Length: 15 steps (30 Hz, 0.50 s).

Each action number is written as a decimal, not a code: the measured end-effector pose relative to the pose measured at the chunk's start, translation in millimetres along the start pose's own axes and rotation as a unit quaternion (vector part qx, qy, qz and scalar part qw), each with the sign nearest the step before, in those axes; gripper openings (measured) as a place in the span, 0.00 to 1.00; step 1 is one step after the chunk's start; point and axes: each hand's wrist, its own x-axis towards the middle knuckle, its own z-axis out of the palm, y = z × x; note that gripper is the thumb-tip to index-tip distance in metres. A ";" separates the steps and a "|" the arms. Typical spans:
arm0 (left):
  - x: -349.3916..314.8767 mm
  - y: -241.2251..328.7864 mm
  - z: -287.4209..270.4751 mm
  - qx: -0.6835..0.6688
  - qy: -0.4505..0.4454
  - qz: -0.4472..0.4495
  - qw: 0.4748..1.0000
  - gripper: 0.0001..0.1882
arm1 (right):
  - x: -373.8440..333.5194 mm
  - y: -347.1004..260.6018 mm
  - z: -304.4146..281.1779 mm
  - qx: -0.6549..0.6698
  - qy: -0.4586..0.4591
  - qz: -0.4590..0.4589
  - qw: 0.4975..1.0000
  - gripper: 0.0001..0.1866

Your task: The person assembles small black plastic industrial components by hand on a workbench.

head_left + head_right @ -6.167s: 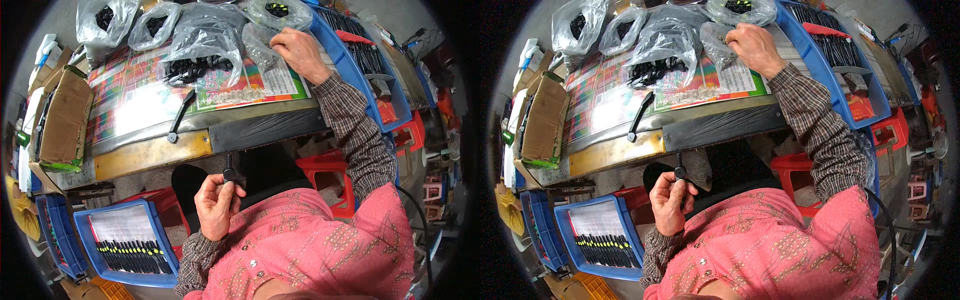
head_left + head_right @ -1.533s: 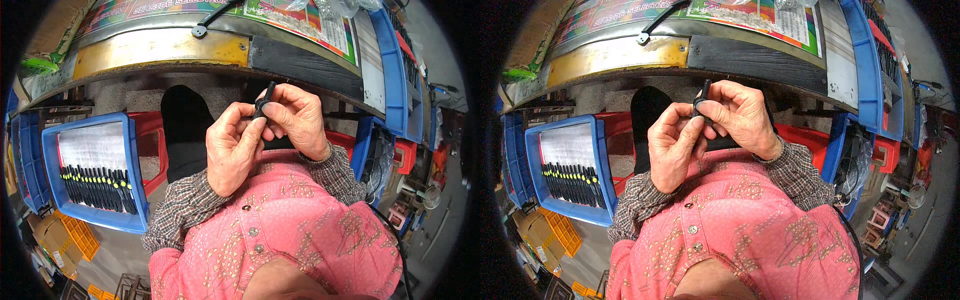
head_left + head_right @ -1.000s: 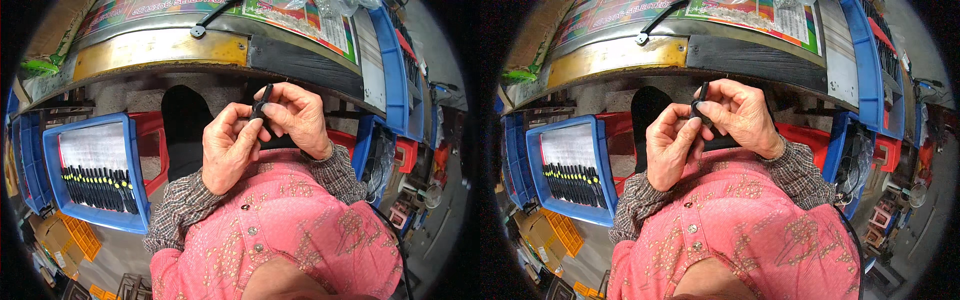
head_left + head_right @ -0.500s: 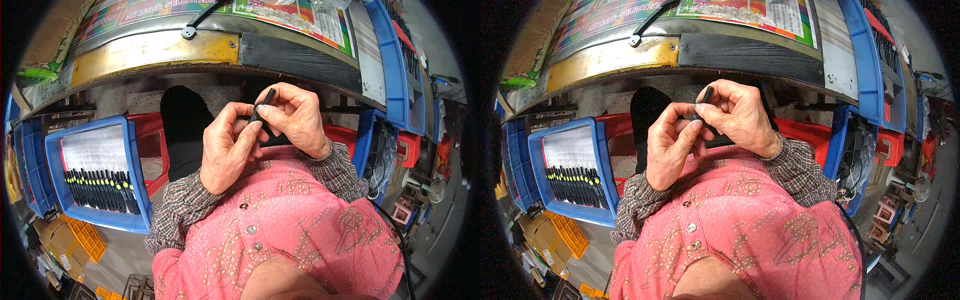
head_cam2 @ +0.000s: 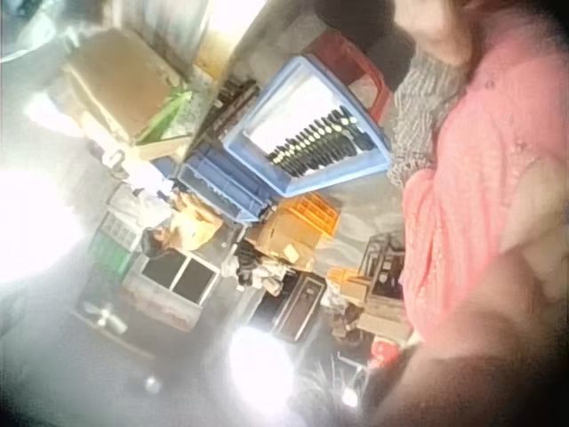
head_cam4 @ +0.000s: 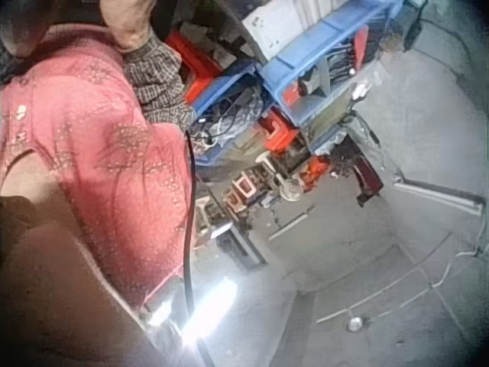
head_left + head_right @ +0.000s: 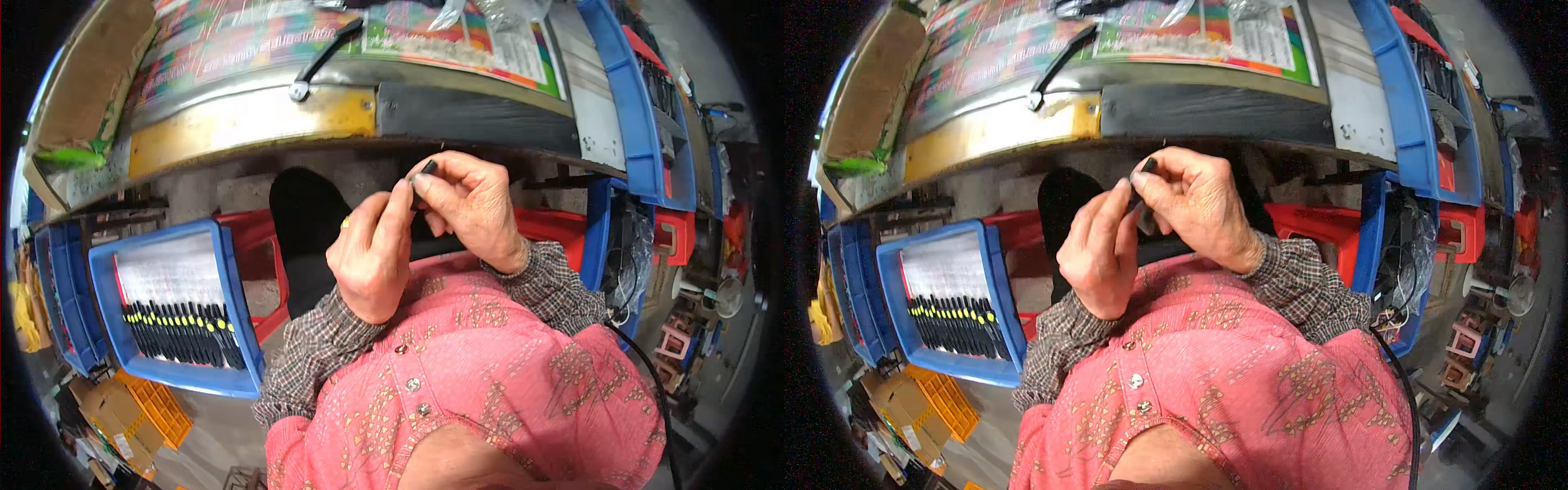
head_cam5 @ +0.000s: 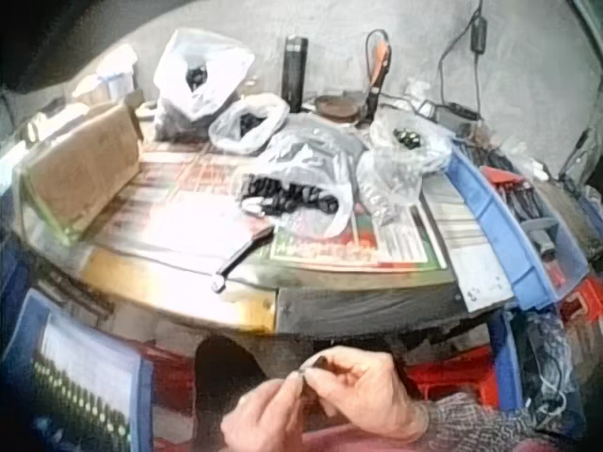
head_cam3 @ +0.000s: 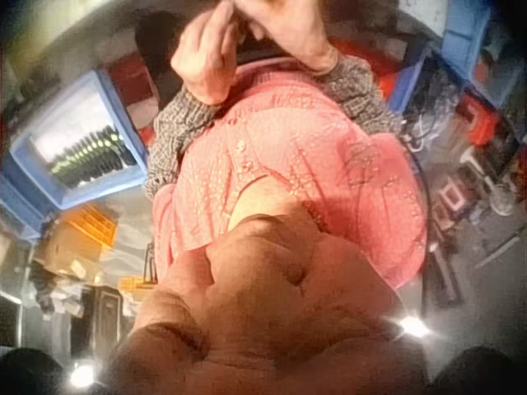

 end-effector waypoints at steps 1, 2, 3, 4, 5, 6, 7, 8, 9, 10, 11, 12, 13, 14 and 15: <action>1.4 1.8 -0.8 0.024 0.006 0.018 1.000 0.20 | -0.1 -0.2 0.5 -0.001 -0.003 -0.001 1.000 0.06; -0.6 1.1 -1.3 0.045 0.005 0.030 0.999 0.21 | -0.8 -0.8 1.2 -0.003 -0.005 -0.004 1.000 0.06; 0.2 1.5 -4.3 0.056 0.000 0.036 0.998 0.20 | -0.2 -2.3 1.5 0.005 -0.016 -0.004 1.000 0.07; 0.2 1.4 -4.7 0.063 -0.005 0.043 0.997 0.20 | 0.2 -0.1 3.0 0.026 -0.009 -0.010 1.000 0.06; 0.8 -0.1 -2.2 0.072 0.001 0.057 0.996 0.20 | 0.4 -1.9 2.5 0.017 -0.004 -0.010 1.000 0.06; -0.6 -1.7 0.0 0.078 0.002 0.066 0.995 0.20 | -0.4 -2.3 1.3 0.010 0.000 -0.007 1.000 0.07; 0.1 0.1 0.3 0.077 0.004 0.072 0.994 0.20 | -0.9 -1.2 0.4 0.025 -0.002 -0.017 1.000 0.07; 2.0 1.7 1.0 0.076 0.005 0.077 0.994 0.20 | -1.4 -4.2 -1.3 0.022 -0.002 -0.018 1.000 0.08; 4.0 3.8 -0.7 0.077 0.006 0.076 0.994 0.20 | -2.4 -6.5 -1.4 0.016 -0.002 -0.021 1.000 0.08; 5.6 5.1 -0.8 0.076 0.009 0.087 0.993 0.20 | -2.3 -8.9 -2.2 0.010 -0.001 -0.022 1.000 0.08; 6.5 5.6 0.1 0.056 0.011 0.078 0.995 0.20 | -1.6 -12.6 -4.4 0.011 0.003 -0.032 0.999 0.08; 8.2 5.6 0.3 0.037 0.014 0.069 0.997 0.20 | -1.1 -16.4 -7.3 -0.014 -0.007 -0.039 0.999 0.09; 10.6 5.3 -0.2 0.023 0.018 0.066 0.997 0.18 | -1.0 -20.2 -10.2 -0.040 -0.016 -0.046 0.998 0.09; 11.6 5.1 -2.6 0.024 0.019 0.073 0.997 0.18 | -0.1 -27.4 -14.1 -0.038 -0.014 -0.052 0.998 0.09; 10.5 4.8 -6.2 -0.041 -0.011 0.004 0.999 0.17 | 1.8 -39.4 -18.9 -0.111 -0.053 -0.065 0.990 0.10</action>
